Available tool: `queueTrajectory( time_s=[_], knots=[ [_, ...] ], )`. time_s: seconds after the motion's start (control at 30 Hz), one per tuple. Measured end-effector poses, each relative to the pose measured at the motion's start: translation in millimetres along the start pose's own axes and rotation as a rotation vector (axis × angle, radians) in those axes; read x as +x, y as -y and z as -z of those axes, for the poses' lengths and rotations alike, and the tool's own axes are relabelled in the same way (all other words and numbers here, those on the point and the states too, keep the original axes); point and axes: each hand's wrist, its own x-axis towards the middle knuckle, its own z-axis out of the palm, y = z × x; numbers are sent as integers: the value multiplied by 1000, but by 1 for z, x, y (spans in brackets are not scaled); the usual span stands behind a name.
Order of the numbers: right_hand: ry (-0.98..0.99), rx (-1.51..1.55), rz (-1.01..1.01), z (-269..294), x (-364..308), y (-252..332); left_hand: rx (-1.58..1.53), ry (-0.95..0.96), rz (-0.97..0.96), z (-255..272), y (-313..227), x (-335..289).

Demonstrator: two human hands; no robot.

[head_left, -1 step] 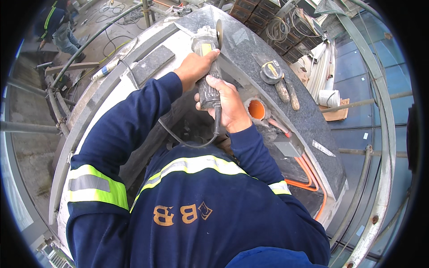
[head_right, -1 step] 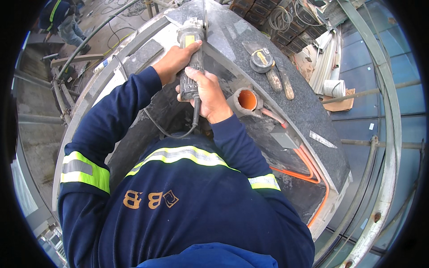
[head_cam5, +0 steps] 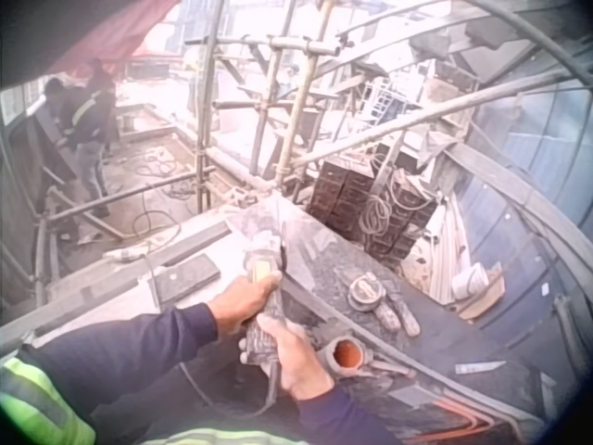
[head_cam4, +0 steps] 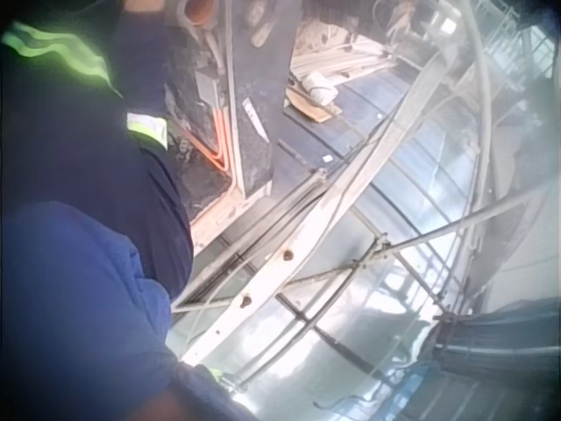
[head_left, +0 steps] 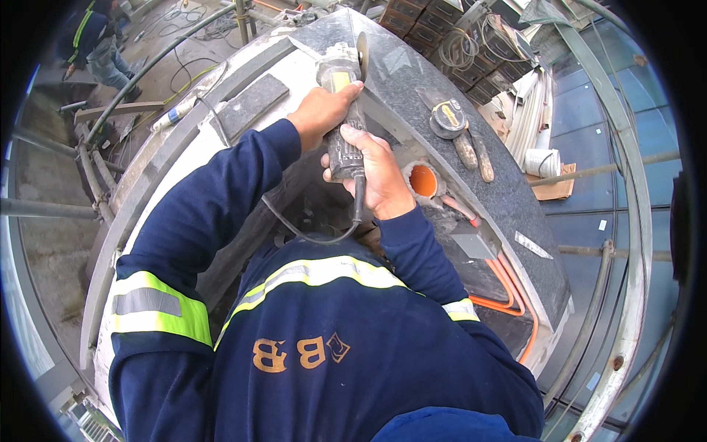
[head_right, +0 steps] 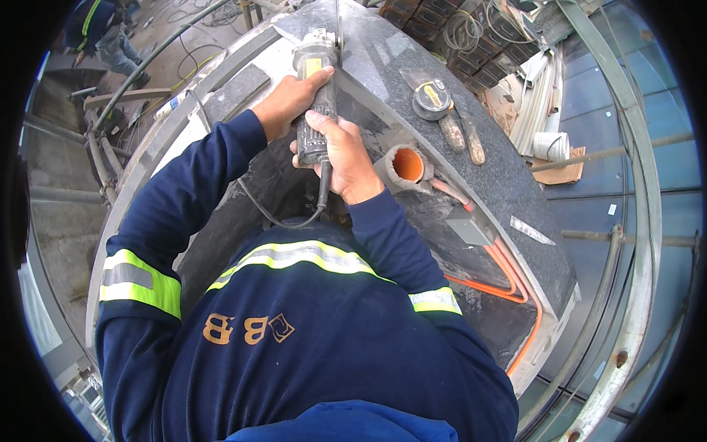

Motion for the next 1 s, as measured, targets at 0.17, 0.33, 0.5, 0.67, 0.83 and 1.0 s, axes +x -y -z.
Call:
queueTrajectory(
  time_s=[0.17, 0.33, 0.5, 0.67, 0.83, 1.0],
  knots=[
    [-14, -16, 6, 0, -3, 2, -18, 8, 6, -5, -9, -15],
    [0, -19, 7, 3, 2, 0, -3, 13, 4, -3, -4, -7],
    [-11, -31, 2, 3, 2, 0, 11, 1, 7, -3, -7, -11],
    [-18, -29, 7, 0, -3, 0, 10, 20, 13, -4, -8, -15],
    [-5, -16, 8, 2, -2, -1, 3, 24, 14, -4, -9, -18],
    [2, -14, 7, 4, 1, -1, 2, 15, 3, -4, -7, -14]
  ],
)
